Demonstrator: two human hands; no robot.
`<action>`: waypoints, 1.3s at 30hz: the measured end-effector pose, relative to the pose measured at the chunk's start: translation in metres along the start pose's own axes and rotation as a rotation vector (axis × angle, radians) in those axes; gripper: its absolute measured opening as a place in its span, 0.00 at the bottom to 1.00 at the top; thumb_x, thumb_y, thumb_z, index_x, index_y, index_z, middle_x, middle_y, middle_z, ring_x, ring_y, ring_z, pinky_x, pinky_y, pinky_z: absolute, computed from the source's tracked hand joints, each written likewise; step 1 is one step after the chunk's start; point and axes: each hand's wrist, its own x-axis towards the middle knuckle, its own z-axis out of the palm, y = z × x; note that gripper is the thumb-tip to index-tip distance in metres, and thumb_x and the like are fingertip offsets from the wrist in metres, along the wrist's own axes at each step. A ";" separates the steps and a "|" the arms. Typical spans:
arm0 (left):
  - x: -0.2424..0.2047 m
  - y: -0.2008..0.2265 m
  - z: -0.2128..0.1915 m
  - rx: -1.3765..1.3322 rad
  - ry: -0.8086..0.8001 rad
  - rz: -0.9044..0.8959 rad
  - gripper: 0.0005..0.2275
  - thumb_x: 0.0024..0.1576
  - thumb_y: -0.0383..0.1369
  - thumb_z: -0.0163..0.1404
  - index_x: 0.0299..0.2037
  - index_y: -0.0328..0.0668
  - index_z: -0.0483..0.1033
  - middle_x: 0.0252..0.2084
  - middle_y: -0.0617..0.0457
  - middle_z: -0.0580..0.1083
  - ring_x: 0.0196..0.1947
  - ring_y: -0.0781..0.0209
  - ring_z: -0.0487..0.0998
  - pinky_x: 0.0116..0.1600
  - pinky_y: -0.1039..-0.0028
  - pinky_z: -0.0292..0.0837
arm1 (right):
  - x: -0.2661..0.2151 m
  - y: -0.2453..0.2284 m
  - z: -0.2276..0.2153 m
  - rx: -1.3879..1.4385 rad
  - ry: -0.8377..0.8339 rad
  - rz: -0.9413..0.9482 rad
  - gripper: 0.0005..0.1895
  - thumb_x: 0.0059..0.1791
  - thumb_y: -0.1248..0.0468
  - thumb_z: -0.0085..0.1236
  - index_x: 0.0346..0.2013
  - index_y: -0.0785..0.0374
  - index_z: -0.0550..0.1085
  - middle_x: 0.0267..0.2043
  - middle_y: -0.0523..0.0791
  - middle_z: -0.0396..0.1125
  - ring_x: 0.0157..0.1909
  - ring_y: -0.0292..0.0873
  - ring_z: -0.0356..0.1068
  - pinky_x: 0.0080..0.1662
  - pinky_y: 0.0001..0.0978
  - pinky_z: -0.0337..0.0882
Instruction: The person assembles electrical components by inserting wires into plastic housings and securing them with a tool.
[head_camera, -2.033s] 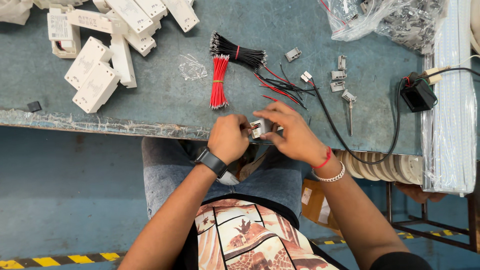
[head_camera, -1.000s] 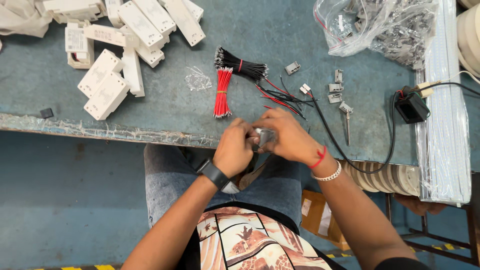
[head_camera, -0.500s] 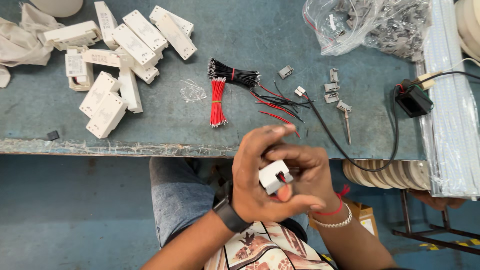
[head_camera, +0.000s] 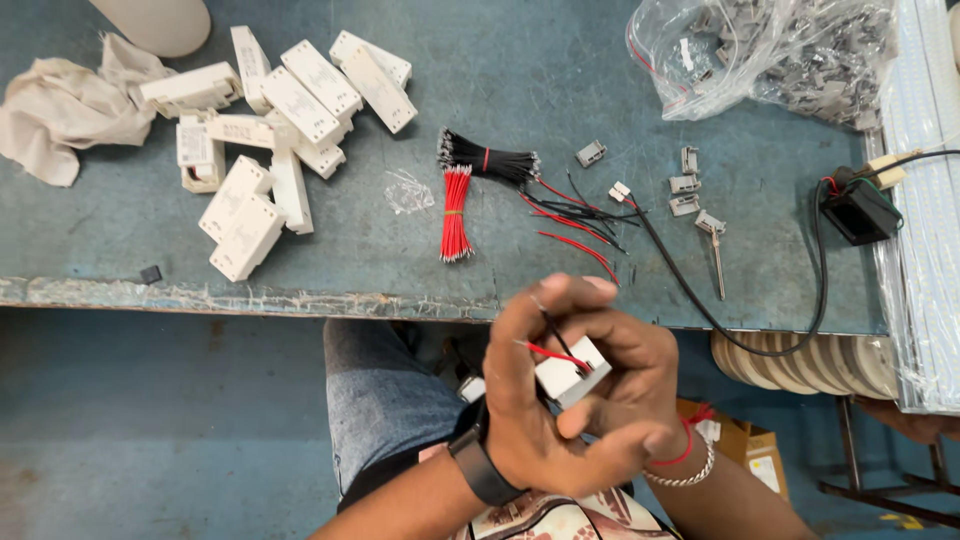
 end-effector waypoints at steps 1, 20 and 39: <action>0.001 -0.001 0.001 -0.018 0.002 -0.011 0.40 0.53 0.45 0.65 0.70 0.35 0.56 0.59 0.41 0.73 0.55 0.54 0.78 0.62 0.69 0.73 | -0.002 0.002 0.004 0.010 0.038 -0.019 0.32 0.42 0.50 0.77 0.48 0.71 0.74 0.46 0.45 0.74 0.46 0.34 0.72 0.49 0.27 0.74; 0.003 -0.126 0.001 -0.134 0.240 -0.621 0.13 0.63 0.36 0.51 0.45 0.33 0.81 0.44 0.50 0.82 0.47 0.64 0.79 0.53 0.73 0.73 | -0.010 0.197 -0.069 0.097 0.216 0.523 0.25 0.56 0.54 0.45 0.55 0.73 0.74 0.46 0.51 0.77 0.45 0.42 0.75 0.48 0.36 0.74; 0.012 -0.183 -0.108 0.903 0.298 -0.015 0.18 0.59 0.33 0.54 0.58 0.35 0.71 0.56 0.40 0.72 0.62 0.38 0.67 0.66 0.48 0.52 | 0.367 0.177 -0.219 -1.693 -0.029 -0.050 0.42 0.41 0.44 0.67 0.65 0.59 0.70 0.57 0.56 0.72 0.58 0.59 0.73 0.57 0.50 0.73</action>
